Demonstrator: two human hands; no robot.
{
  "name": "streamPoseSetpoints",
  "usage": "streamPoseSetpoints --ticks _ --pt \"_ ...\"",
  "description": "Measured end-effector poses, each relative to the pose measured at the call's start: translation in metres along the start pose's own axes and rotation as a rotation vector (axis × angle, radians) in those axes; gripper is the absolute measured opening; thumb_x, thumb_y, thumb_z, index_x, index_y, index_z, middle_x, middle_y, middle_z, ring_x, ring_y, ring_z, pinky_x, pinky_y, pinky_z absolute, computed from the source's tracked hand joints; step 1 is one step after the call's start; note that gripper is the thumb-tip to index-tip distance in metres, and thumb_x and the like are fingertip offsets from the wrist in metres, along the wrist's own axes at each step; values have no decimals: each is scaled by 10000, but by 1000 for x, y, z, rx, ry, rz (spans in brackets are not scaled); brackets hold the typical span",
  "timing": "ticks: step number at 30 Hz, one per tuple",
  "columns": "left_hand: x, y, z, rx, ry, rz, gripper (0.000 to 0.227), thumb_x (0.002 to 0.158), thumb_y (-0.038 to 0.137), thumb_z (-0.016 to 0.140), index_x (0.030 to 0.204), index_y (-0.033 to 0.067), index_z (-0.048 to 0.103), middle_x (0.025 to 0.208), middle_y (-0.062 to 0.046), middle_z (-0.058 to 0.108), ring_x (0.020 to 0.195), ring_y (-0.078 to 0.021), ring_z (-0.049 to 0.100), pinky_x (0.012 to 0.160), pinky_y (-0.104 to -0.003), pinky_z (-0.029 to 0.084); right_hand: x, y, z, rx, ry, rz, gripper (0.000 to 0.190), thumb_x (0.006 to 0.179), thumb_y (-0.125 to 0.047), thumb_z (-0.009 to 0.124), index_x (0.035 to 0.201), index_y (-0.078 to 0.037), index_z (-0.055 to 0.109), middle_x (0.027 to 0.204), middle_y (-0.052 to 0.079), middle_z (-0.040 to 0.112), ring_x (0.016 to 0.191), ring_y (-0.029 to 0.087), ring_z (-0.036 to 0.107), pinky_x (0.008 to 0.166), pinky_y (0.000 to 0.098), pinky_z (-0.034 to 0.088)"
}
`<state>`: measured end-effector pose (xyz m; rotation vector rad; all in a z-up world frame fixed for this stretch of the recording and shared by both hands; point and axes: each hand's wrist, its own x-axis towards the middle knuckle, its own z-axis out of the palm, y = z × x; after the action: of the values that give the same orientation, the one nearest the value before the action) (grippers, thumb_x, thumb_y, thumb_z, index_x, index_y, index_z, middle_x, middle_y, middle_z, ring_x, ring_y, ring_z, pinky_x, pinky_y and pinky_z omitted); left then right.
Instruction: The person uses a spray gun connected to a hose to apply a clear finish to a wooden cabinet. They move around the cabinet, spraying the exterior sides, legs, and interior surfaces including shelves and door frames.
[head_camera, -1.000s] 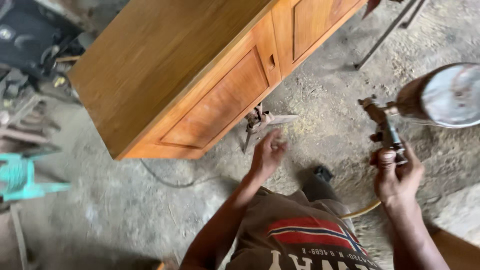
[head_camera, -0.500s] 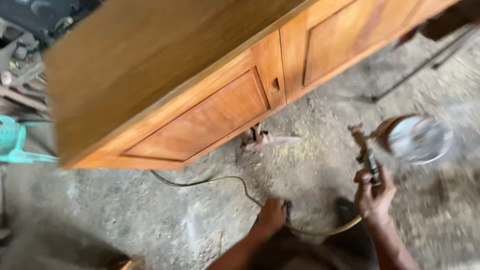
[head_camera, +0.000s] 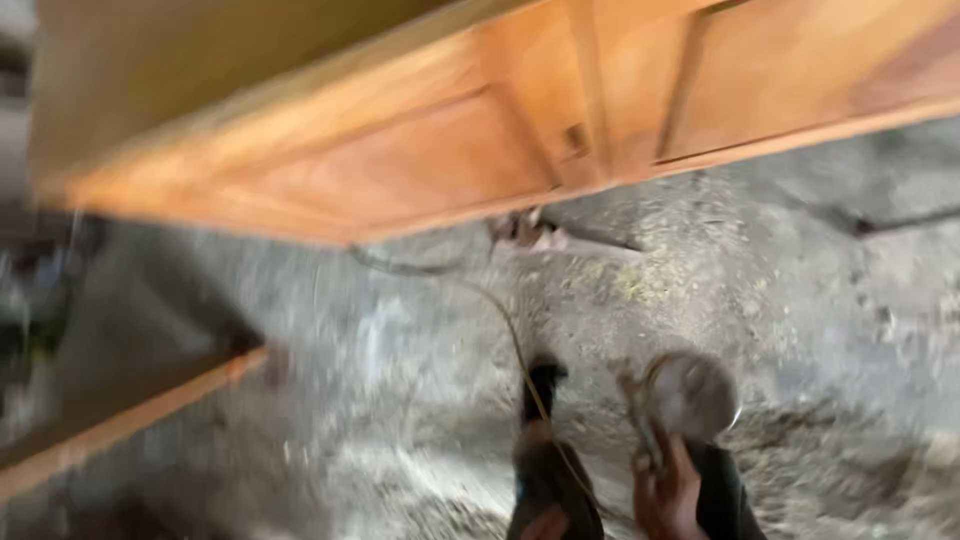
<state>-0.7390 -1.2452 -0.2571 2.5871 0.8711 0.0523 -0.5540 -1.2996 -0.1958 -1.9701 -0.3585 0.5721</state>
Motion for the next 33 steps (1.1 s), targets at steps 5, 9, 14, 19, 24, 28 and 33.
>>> streamPoseSetpoints --ticks 5,9,14,19,24,28,33 --pt "71 20 55 4 32 36 507 864 158 600 1316 -70 576 1424 -319 512 1330 -505 473 1102 -641 349 120 15 -26 99 -90 -344 525 1051 -358 540 1390 40 594 886 85 607 715 130 551 611 307 441" --pt "85 55 53 71 134 -44 482 940 135 581 1390 -38 604 1463 -270 521 1356 -452 519 1187 -632 324 142 41 -15 -26 -100 -483 500 1072 -347 553 1394 33 592 961 102 615 780 127 576 684 311 467" --pt "-23 176 -25 -251 236 -410 258 1005 235 593 1198 73 651 1230 -166 617 1184 -362 647 1097 -707 290 40 47 -61 108 -227 -74 547 997 -321 582 1414 32 561 811 58 634 677 117 579 587 285 481" --pt "43 103 -48 -509 431 -329 347 968 132 604 1281 -10 563 1252 -229 569 1161 -410 597 1028 -581 409 99 36 -45 177 -269 -184 573 1025 -308 587 1433 91 536 907 83 631 734 118 557 609 269 455" --pt "156 48 -3 -549 645 -200 388 977 51 631 1328 -62 508 1274 -270 546 1187 -421 570 1027 -493 491 172 52 -19 206 -296 -459 636 1094 -433 511 1412 118 538 904 66 658 754 115 607 659 249 488" --pt "258 -37 40 -513 997 -120 352 1004 38 576 1337 -49 501 1301 -248 546 1237 -415 537 1079 -502 450 202 72 22 304 -373 -590 676 1106 -507 522 1355 121 548 929 80 651 760 117 599 657 245 490" --pt "278 -98 88 -553 1262 -183 315 1014 39 573 1314 -30 502 1255 -217 545 1200 -372 550 1060 -473 456 219 93 92 368 -403 -771 645 1143 -517 534 1313 105 566 1062 122 675 774 125 621 682 269 512"
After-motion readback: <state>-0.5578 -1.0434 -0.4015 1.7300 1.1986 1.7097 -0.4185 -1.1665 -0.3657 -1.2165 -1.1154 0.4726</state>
